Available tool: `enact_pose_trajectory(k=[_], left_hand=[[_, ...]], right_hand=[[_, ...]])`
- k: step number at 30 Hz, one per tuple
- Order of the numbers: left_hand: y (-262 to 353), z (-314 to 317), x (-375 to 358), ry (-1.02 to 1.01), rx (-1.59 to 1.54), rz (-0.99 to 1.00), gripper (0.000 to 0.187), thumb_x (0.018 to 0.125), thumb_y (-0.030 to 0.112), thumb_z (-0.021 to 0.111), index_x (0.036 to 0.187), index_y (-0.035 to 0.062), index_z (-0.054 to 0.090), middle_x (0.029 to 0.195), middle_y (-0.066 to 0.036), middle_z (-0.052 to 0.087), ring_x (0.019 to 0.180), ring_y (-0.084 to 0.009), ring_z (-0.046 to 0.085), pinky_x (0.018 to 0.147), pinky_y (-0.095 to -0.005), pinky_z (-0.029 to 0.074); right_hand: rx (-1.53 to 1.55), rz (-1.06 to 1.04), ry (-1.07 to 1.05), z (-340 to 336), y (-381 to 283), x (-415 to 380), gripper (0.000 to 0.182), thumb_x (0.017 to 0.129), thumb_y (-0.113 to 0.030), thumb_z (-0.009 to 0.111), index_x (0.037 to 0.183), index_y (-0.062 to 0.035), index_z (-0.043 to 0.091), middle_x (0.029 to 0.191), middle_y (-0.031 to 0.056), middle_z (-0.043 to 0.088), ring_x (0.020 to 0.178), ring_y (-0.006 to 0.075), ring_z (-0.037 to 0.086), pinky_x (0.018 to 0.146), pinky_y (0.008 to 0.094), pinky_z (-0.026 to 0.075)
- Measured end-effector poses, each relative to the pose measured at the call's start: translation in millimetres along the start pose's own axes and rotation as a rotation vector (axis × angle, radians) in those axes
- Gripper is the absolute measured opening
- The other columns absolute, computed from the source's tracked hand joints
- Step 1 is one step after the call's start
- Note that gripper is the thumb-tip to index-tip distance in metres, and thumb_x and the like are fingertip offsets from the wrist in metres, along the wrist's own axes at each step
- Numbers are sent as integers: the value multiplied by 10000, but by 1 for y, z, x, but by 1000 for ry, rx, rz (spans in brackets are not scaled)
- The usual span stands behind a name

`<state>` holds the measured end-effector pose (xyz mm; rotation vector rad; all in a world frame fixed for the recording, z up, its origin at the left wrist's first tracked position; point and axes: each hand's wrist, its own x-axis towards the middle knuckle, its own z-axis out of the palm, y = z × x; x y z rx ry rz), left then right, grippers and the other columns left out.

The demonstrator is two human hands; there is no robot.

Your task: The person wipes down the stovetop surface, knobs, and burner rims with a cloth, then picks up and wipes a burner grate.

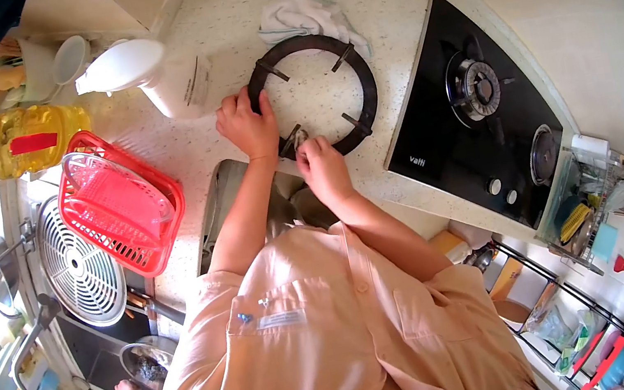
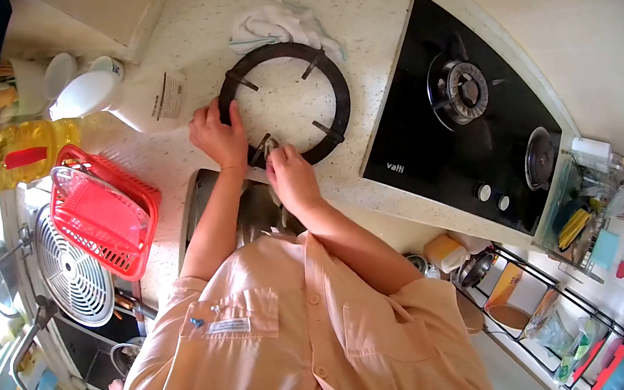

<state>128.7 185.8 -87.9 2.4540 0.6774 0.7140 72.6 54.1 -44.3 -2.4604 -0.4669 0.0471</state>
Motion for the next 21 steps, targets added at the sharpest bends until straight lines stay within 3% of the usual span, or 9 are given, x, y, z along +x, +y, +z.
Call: enact_pose_trajectory(k=[6,8,10,12,13,16,18,20,21], left_hand=[[-2,4,-2,-8,-19,-8,307,745,284,685,983,92,652,962,-83,566,931,-296,507,796,-435,364],[-1,3,-1,-13,-18,-12,311,745,279,686,990,93,646,973,-87,563,937,-298,506,799,-440,361],[0,2,0,-32,-15,-28,315,746,273,686,999,92,639,984,-90,561,944,-300,503,802,-444,357],[0,0,0,-14,-29,-8,316,749,268,685,1005,90,634,991,-92,561,946,-301,502,805,-443,358],[0,0,1,-6,-41,7,317,750,265,685,1008,89,632,995,-93,562,948,-302,502,806,-443,358],[-2,2,0,-21,-51,8,310,752,257,682,1007,89,633,1002,-95,563,949,-306,500,812,-442,358],[-1,0,0,-37,-46,-2,312,754,258,680,1011,88,632,1005,-100,563,950,-308,499,819,-442,359],[1,1,2,-49,-38,-23,316,757,261,678,1016,86,633,1009,-102,564,954,-309,497,827,-442,359],[2,-1,2,-64,-31,-33,318,758,263,677,1019,86,633,1013,-102,564,957,-308,496,831,-443,359]], right_hand=[[-230,162,54,-37,45,-8,100,738,-24,612,806,-52,546,792,127,552,673,327,582,570,430,483],[-23,322,48,-18,36,-5,64,748,-32,613,789,-36,564,779,143,582,679,334,597,590,424,491],[220,239,163,5,13,2,97,783,-79,636,857,-24,606,804,164,584,717,357,597,661,419,493],[153,194,112,5,-11,2,111,797,-86,636,884,-18,620,858,170,563,768,362,589,692,416,490],[145,167,134,12,-6,-4,133,766,-59,654,894,-28,632,891,160,560,691,333,593,629,389,497],[-14,97,68,-6,17,-7,140,753,-48,646,891,-32,633,863,155,562,687,332,595,617,382,502],[-134,190,3,-24,25,-5,83,737,-46,620,815,-18,611,829,157,573,708,327,599,641,417,505],[-64,273,14,-24,14,1,57,727,-59,628,754,-24,592,783,154,592,675,325,603,631,417,505],[24,218,69,-15,7,4,53,720,-63,630,736,-34,589,745,148,600,654,319,605,611,415,506]])
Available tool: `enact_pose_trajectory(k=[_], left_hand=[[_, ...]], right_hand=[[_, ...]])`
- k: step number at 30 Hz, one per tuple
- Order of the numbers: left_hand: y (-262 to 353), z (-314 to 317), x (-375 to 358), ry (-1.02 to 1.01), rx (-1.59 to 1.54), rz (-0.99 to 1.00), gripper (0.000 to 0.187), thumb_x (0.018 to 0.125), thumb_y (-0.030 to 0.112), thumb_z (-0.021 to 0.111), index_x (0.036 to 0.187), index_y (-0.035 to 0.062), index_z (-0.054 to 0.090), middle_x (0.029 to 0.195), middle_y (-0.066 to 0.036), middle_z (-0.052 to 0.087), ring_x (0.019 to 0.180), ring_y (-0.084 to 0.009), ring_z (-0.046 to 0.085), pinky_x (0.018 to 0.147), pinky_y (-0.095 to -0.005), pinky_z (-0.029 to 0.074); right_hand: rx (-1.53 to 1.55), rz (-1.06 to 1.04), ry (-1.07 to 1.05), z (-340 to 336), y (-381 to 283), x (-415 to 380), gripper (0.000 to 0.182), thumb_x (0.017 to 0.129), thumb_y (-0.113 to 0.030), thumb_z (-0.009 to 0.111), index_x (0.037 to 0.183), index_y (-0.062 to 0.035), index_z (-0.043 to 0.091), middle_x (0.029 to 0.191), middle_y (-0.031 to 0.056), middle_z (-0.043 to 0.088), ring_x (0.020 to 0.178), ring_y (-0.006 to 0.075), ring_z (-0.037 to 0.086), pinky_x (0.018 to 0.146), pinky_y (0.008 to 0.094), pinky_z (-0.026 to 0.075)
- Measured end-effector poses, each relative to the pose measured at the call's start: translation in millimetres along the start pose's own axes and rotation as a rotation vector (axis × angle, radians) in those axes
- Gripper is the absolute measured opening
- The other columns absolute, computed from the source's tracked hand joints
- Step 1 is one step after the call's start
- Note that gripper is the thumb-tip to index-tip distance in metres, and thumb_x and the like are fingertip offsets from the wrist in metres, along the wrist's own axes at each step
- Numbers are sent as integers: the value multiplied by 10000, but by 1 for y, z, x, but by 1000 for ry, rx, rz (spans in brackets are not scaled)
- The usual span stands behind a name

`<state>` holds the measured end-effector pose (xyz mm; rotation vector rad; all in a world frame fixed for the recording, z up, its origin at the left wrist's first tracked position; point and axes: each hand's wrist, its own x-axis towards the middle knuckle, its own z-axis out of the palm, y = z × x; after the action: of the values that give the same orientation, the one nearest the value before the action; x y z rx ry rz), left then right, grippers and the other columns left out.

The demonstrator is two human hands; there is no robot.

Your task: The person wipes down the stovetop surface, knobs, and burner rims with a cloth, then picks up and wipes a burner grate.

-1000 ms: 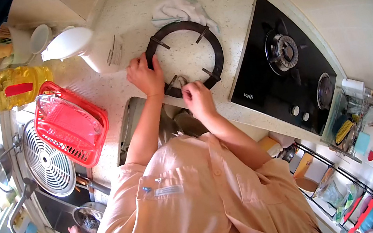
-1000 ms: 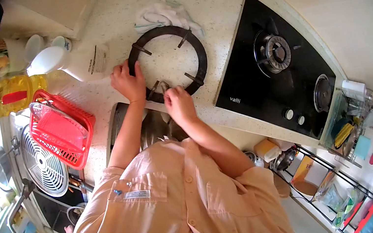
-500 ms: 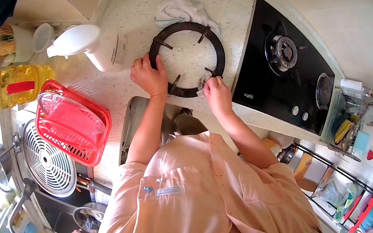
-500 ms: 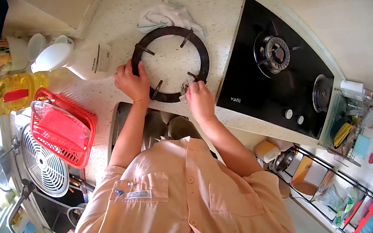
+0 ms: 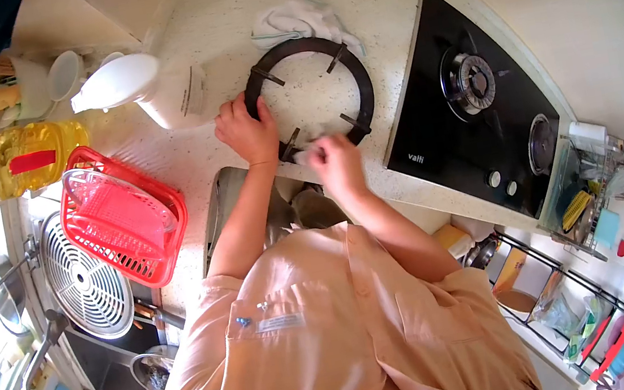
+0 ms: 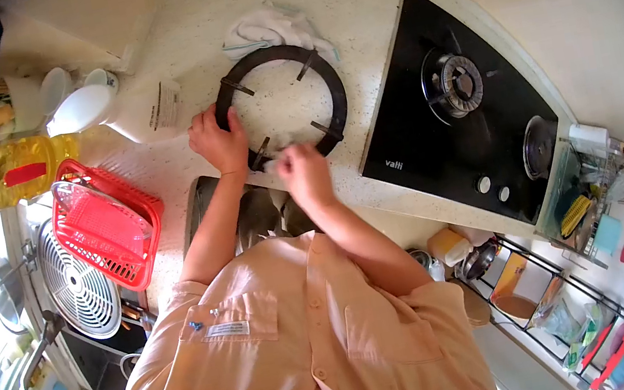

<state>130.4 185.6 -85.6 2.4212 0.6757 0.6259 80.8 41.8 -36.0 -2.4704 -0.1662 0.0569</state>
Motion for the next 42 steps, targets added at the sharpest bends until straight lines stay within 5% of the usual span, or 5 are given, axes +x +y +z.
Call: enact_pose_trajectory(k=[8,15,17,32,42], left_hand=[[-1,3,0,-7,-3,12,335,757,265,678,1030,76,634,1034,-97,573,971,-309,495,835,-444,362],[-2,-2,6,-8,-35,40,331,765,263,674,1023,59,635,999,-116,580,938,-327,513,805,-445,386],[0,-4,2,0,-18,50,331,767,263,673,1025,60,634,996,-118,579,929,-329,516,802,-446,388],[-2,1,0,-8,0,38,323,780,274,655,1032,74,625,998,-106,570,928,-320,498,809,-442,371],[1,-2,1,-20,-16,34,318,773,265,660,1023,70,628,991,-104,570,933,-321,499,810,-443,370]], right_hand=[[-246,5,-24,-7,13,7,122,711,-94,636,776,-49,544,753,122,586,682,300,616,571,414,499],[-49,39,-69,11,-6,6,124,729,-126,636,750,-67,529,665,111,598,615,299,621,536,426,493],[-326,51,11,-6,20,24,143,736,-143,640,759,-75,516,637,107,596,581,291,622,507,417,484],[-37,-8,40,21,-23,5,155,755,-108,624,832,-64,496,727,109,594,648,327,605,535,429,478],[-387,-31,60,-38,46,5,135,741,-88,632,818,-87,521,716,93,598,620,286,609,510,382,479]])
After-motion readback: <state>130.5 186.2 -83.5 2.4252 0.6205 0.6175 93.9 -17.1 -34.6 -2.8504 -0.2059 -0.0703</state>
